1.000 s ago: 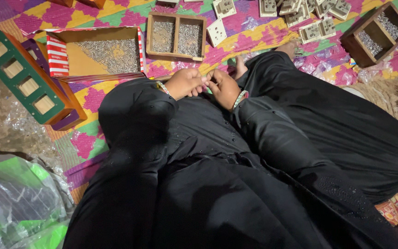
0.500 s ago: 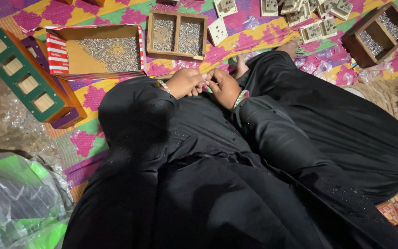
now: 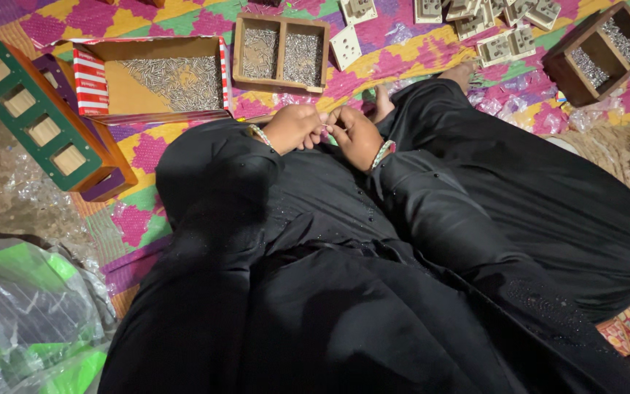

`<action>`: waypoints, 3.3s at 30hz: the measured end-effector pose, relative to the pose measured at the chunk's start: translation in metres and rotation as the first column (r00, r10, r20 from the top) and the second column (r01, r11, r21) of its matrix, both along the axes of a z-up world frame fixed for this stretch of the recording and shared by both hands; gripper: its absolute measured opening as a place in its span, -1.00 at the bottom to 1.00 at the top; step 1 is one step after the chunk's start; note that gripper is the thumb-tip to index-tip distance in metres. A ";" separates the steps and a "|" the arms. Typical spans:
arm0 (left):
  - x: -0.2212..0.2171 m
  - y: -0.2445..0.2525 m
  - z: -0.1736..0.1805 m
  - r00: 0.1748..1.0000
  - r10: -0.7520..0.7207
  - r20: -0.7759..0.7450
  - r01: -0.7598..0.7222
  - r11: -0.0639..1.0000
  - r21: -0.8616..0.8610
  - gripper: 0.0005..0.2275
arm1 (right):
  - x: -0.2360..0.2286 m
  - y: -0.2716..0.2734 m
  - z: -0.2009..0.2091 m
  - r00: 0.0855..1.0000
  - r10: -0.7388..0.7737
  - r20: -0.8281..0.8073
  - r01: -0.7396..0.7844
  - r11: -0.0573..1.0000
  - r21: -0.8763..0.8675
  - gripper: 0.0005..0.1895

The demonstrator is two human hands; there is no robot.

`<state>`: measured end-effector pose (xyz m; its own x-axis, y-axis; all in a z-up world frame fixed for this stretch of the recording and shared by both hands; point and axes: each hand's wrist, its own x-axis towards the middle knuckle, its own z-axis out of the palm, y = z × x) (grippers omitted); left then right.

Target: The person sits on a colorful mat and assembles electrical components by inserting white socket modules into a green plastic frame. They pick up the frame, place a socket module into one of the openings, and then use a screwdriver to secure the module with screws.

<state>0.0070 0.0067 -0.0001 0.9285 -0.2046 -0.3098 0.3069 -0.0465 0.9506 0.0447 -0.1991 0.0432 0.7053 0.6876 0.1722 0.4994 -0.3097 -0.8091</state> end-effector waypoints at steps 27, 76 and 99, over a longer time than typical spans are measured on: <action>0.006 -0.004 -0.018 0.999 -0.028 0.041 0.026 0.999 0.038 -0.80 | -0.001 -0.002 0.004 0.997 -0.028 0.069 0.038 0.989 -0.142 -0.84; -0.033 0.000 0.012 0.940 0.338 0.040 -0.310 0.898 -0.313 -0.87 | 0.083 -0.076 -0.086 0.969 0.208 0.132 0.129 0.027 -0.991 -0.57; -0.035 0.010 0.046 0.951 0.301 -0.076 -0.304 0.856 -0.418 -0.91 | 0.162 -0.089 -0.081 0.976 0.159 0.150 0.151 0.004 -0.989 -0.57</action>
